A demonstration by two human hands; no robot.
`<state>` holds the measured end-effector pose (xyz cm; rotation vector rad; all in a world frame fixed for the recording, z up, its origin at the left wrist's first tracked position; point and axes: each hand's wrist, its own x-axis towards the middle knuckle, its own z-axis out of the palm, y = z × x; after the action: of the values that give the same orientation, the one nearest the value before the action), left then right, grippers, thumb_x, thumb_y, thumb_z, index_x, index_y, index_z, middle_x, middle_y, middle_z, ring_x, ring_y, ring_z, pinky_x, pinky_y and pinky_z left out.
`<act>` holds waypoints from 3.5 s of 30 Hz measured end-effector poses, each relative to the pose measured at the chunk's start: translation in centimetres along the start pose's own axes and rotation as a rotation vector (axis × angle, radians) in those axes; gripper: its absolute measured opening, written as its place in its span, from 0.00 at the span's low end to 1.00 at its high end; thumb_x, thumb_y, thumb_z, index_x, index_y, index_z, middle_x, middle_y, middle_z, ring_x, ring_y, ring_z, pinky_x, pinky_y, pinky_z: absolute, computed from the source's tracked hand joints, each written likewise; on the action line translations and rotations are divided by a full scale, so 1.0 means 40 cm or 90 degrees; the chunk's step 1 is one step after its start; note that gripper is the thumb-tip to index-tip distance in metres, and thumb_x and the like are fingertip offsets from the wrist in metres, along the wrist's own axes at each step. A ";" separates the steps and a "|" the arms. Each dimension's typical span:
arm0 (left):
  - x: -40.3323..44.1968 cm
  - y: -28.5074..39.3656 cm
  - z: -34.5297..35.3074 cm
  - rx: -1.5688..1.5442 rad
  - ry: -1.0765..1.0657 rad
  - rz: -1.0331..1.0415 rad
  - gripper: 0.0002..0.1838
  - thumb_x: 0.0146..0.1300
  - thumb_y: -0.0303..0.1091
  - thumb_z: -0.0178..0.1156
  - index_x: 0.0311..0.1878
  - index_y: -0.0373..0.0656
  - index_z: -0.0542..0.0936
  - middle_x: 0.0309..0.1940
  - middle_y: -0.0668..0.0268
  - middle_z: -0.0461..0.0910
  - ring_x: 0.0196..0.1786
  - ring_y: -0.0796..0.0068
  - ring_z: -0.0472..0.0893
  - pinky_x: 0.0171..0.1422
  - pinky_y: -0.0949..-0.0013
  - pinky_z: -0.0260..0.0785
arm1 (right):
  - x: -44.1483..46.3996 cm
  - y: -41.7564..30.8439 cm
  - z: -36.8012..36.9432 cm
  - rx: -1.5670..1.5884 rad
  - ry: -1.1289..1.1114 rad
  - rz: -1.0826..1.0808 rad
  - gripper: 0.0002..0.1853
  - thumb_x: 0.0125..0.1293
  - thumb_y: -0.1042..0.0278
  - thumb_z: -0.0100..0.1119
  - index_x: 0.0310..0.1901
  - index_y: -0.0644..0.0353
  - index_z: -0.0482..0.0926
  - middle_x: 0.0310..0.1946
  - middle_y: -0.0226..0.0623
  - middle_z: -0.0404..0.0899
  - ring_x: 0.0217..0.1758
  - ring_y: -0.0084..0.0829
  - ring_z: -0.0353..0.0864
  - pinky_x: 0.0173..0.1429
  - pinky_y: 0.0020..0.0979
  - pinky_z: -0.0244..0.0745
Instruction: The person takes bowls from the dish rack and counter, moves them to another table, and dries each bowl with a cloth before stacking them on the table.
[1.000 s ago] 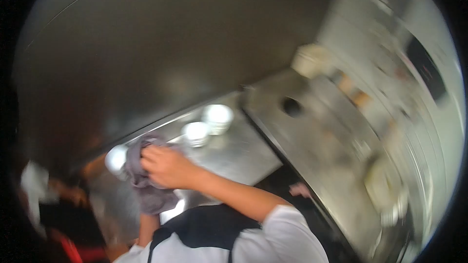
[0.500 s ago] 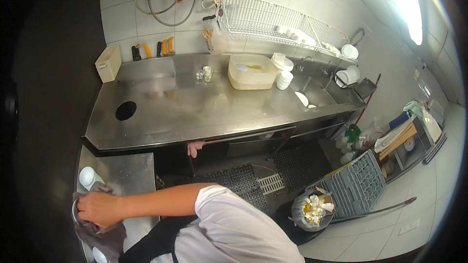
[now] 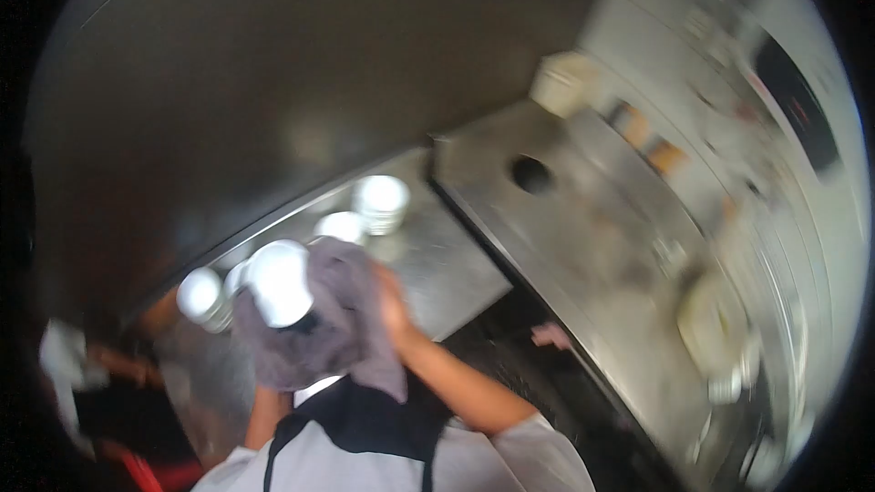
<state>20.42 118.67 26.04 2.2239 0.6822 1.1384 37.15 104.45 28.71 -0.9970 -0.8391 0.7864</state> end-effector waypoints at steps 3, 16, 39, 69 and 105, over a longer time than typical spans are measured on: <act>0.005 0.040 -0.068 0.175 0.128 0.121 0.28 0.52 0.47 0.71 0.53 0.39 0.81 0.45 0.54 0.83 0.49 0.52 0.83 0.56 0.55 0.72 | 0.054 -0.093 -0.004 -0.461 -0.164 -0.371 0.26 0.64 0.63 0.61 0.62 0.67 0.77 0.59 0.52 0.79 0.57 0.51 0.82 0.64 0.46 0.75; -0.101 0.052 -0.090 0.463 -0.172 -0.143 0.15 0.58 0.36 0.60 0.47 0.44 0.84 0.39 0.57 0.85 0.45 0.55 0.86 0.42 0.54 0.78 | 0.110 0.236 0.109 0.030 -0.226 0.197 0.30 0.77 0.53 0.50 0.67 0.74 0.71 0.68 0.53 0.70 0.68 0.44 0.73 0.76 0.39 0.61; -0.054 -0.411 0.055 0.500 0.224 -0.392 0.09 0.64 0.35 0.56 0.39 0.41 0.81 0.43 0.56 0.79 0.52 0.56 0.77 0.57 0.59 0.70 | 0.160 0.359 -0.131 -0.777 -0.245 -0.205 0.21 0.61 0.61 0.72 0.51 0.67 0.83 0.50 0.53 0.84 0.56 0.53 0.81 0.64 0.47 0.74; -0.126 -0.187 0.087 -1.115 0.163 -0.411 0.37 0.66 0.45 0.69 0.73 0.42 0.67 0.67 0.62 0.74 0.67 0.64 0.77 0.76 0.60 0.68 | 0.253 0.222 -0.002 -0.381 -0.268 -0.058 0.20 0.69 0.65 0.68 0.57 0.67 0.78 0.53 0.41 0.83 0.67 0.41 0.78 0.70 0.41 0.73; -0.086 -0.047 -0.091 -0.182 0.094 -0.224 0.20 0.72 0.41 0.58 0.63 0.43 0.73 0.61 0.61 0.76 0.63 0.68 0.75 0.69 0.64 0.68 | 0.202 0.134 0.202 0.256 -0.302 0.483 0.25 0.80 0.56 0.44 0.67 0.65 0.72 0.60 0.44 0.81 0.62 0.39 0.81 0.67 0.42 0.76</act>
<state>15.25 118.66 24.67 1.7144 0.8719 1.1435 32.85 116.30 28.04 -0.7611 -0.6427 1.8176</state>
